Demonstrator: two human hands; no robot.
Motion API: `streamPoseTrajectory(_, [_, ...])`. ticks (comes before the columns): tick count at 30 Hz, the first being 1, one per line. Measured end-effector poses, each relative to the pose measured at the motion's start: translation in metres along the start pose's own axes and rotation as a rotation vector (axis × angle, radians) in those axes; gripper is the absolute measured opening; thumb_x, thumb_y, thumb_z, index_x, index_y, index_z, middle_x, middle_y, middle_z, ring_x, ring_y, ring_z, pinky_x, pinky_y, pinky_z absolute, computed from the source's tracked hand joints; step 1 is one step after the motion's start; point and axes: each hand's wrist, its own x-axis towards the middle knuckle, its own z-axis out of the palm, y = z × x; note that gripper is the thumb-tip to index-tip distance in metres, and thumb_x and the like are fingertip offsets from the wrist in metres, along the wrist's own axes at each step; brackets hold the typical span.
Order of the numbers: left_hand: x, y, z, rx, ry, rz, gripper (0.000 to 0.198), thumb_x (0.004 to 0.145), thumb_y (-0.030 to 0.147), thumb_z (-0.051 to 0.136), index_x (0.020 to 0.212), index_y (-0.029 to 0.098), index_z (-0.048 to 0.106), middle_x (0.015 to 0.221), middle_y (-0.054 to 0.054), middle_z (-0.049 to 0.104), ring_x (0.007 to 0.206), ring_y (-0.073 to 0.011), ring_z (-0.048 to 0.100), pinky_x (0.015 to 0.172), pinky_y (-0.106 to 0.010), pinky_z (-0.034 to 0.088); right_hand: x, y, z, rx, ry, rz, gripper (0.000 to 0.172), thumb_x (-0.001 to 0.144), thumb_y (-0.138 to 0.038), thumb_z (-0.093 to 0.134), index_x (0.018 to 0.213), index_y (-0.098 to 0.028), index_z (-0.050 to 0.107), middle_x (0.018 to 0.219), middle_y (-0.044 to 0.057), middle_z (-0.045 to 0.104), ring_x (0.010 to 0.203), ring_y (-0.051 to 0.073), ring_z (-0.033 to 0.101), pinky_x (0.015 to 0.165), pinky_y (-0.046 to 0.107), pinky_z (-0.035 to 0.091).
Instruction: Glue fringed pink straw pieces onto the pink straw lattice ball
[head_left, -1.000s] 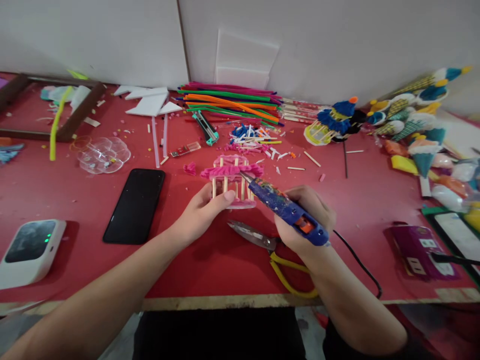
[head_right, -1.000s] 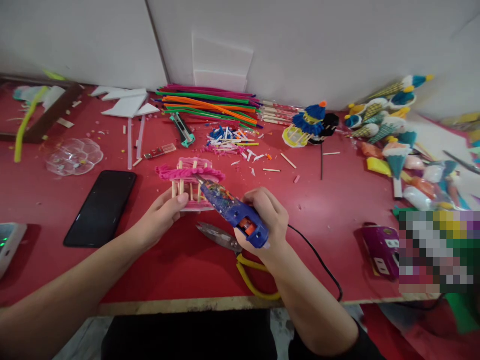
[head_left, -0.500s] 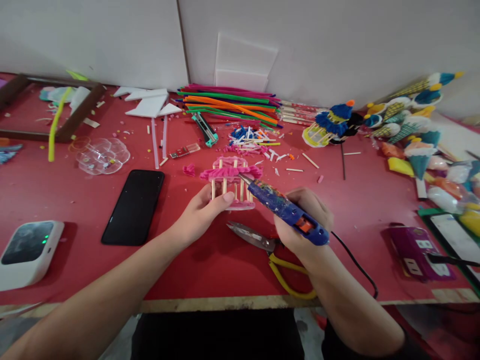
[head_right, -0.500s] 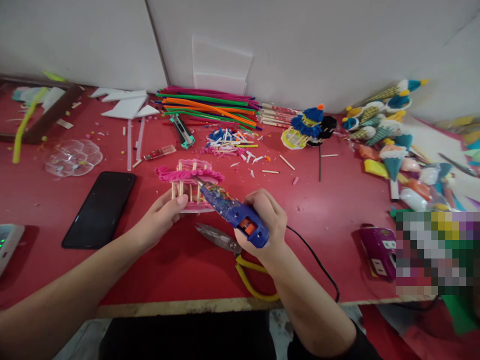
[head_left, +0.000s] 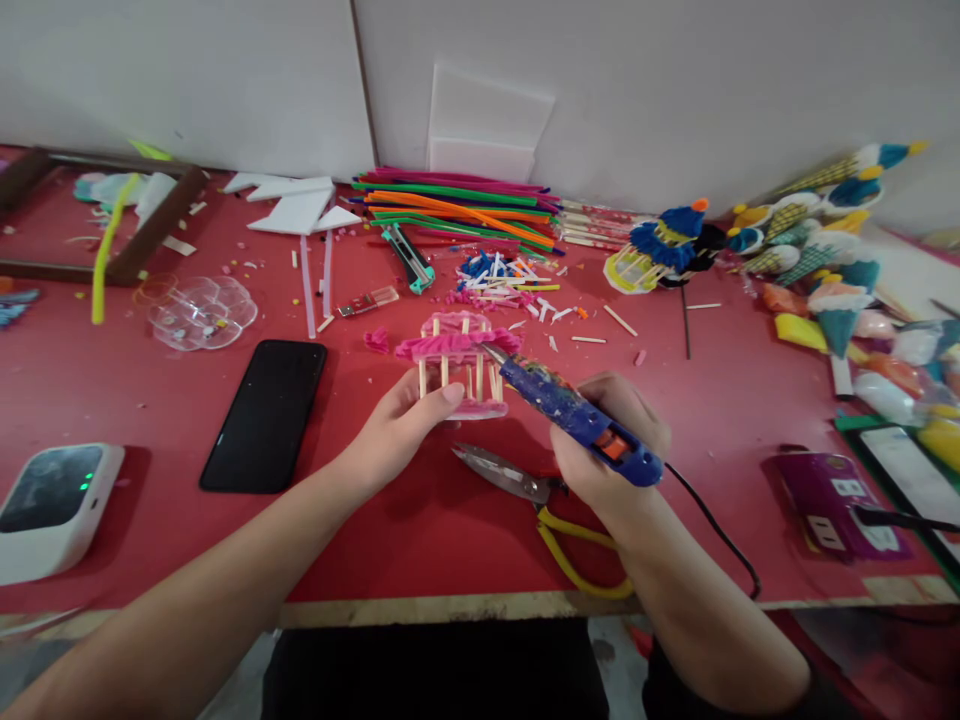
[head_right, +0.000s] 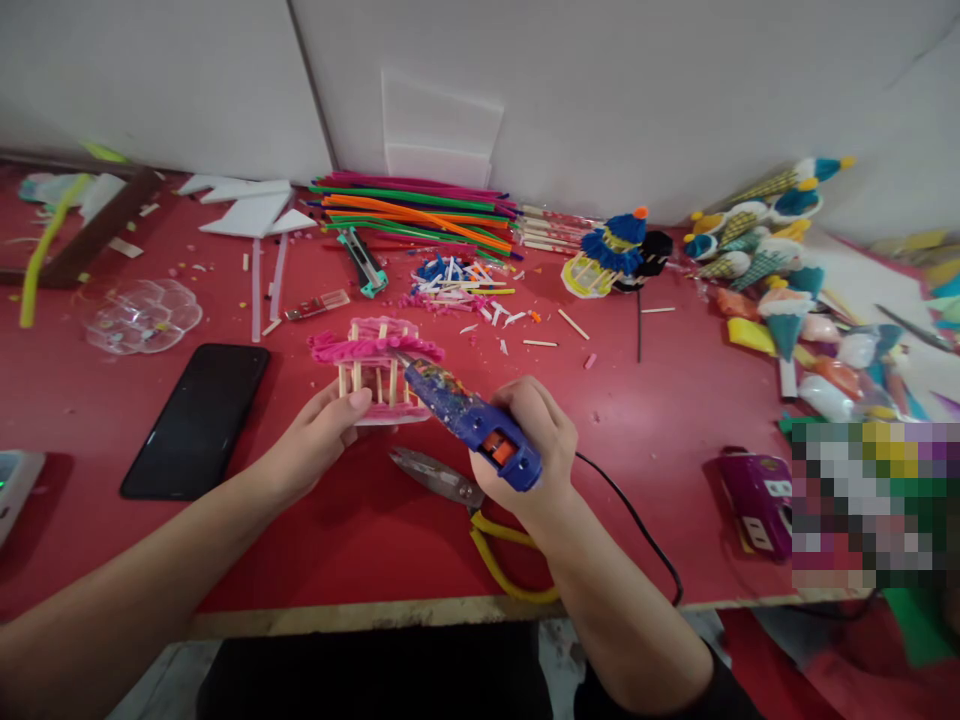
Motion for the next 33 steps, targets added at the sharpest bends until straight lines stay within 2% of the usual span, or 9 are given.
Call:
streamPoseTrajectory(11, [0.0004, -0.0012, 0.0000, -0.075, -0.043, -0.030, 0.041, 0.075, 0.060, 0.072, 0.089, 0.024, 0.059, 0.089, -0.002, 0.072, 0.091, -0.0231, 0.068, 0.091, -0.038, 0.053, 0.0021, -0.0001, -0.0010, 0.009, 0.001, 0.002, 0.021, 0.072, -0.008, 0.059, 0.077, -0.024, 0.046, 0.067, -0.004, 0.050, 0.056, 0.014, 0.049, 0.051, 0.027, 0.040])
streamPoseTrajectory(20, [0.0018, -0.0038, -0.0011, -0.091, 0.014, -0.017, 0.038, 0.074, 0.056, 0.075, 0.084, 0.021, 0.062, 0.081, -0.004, 0.070, 0.085, -0.0258, 0.068, 0.083, -0.041, 0.054, 0.0018, -0.0003, 0.0000, 0.003, 0.004, 0.036, 0.023, 0.069, -0.007, 0.059, 0.076, -0.025, 0.046, 0.065, -0.004, 0.050, 0.055, 0.014, 0.050, 0.050, 0.027, 0.040])
streamPoseTrajectory(26, [0.0015, -0.0029, -0.0001, -0.121, 0.021, -0.031, 0.045, 0.072, 0.058, 0.077, 0.093, 0.021, 0.064, 0.087, -0.005, 0.071, 0.089, -0.0276, 0.070, 0.085, -0.042, 0.055, 0.0017, -0.0004, -0.0004, -0.002, -0.004, 0.034, 0.025, 0.069, -0.005, 0.057, 0.076, -0.025, 0.045, 0.065, -0.005, 0.048, 0.054, 0.014, 0.049, 0.049, 0.026, 0.038])
streamPoseTrajectory(33, [0.0031, -0.0069, -0.0018, -0.144, 0.028, -0.016, 0.044, 0.072, 0.058, 0.078, 0.091, 0.021, 0.065, 0.087, -0.004, 0.072, 0.088, -0.0251, 0.069, 0.084, -0.039, 0.055, -0.0002, 0.0051, 0.0027, 0.033, 0.023, -0.021, 0.030, 0.065, -0.003, 0.060, 0.087, -0.024, 0.057, 0.074, -0.001, 0.062, 0.064, 0.017, 0.060, 0.059, 0.029, 0.049])
